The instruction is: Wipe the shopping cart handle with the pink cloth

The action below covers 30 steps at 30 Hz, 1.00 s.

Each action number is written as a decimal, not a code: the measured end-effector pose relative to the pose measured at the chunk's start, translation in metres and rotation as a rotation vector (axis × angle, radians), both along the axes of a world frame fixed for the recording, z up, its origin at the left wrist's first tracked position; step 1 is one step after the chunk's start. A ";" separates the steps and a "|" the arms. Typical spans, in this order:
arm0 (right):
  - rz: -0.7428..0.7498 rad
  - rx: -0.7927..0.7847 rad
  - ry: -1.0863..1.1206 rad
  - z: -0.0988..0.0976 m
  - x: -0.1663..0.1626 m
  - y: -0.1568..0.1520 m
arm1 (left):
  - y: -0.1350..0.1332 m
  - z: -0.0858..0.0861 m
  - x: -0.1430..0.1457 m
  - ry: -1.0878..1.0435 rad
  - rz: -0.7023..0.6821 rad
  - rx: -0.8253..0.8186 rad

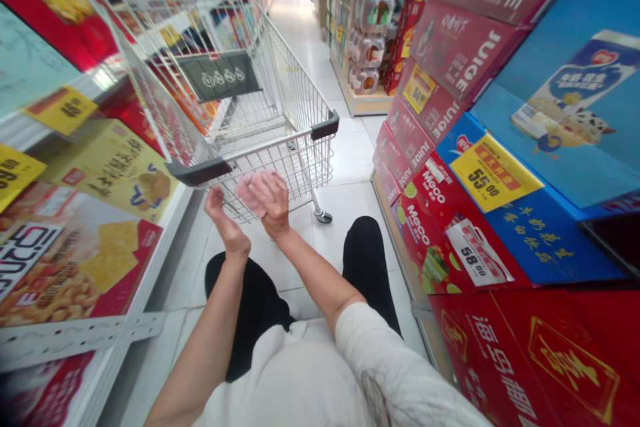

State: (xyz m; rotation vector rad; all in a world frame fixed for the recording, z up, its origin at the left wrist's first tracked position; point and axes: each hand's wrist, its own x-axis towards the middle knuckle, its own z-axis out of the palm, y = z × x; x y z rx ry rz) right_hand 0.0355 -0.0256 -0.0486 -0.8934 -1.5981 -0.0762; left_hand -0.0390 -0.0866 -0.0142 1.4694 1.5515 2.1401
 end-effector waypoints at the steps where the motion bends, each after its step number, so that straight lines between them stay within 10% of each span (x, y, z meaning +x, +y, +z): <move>1: -0.046 -0.007 0.029 0.007 0.005 0.008 | -0.001 -0.001 0.000 -0.036 -0.012 0.003; 5: -0.088 -0.025 -0.036 0.022 0.009 0.038 | -0.001 0.000 0.001 -0.099 -0.018 0.001; 13: 0.075 -0.138 -0.198 -0.029 0.026 0.003 | -0.003 0.008 -0.003 -0.109 -0.005 -0.075; 20: 0.062 -0.041 -0.266 0.008 -0.004 0.019 | -0.016 0.011 -0.004 -0.056 0.170 -0.205; 30: 0.151 -0.030 -0.266 -0.039 -0.007 -0.015 | -0.020 0.013 -0.026 -0.053 0.078 -0.220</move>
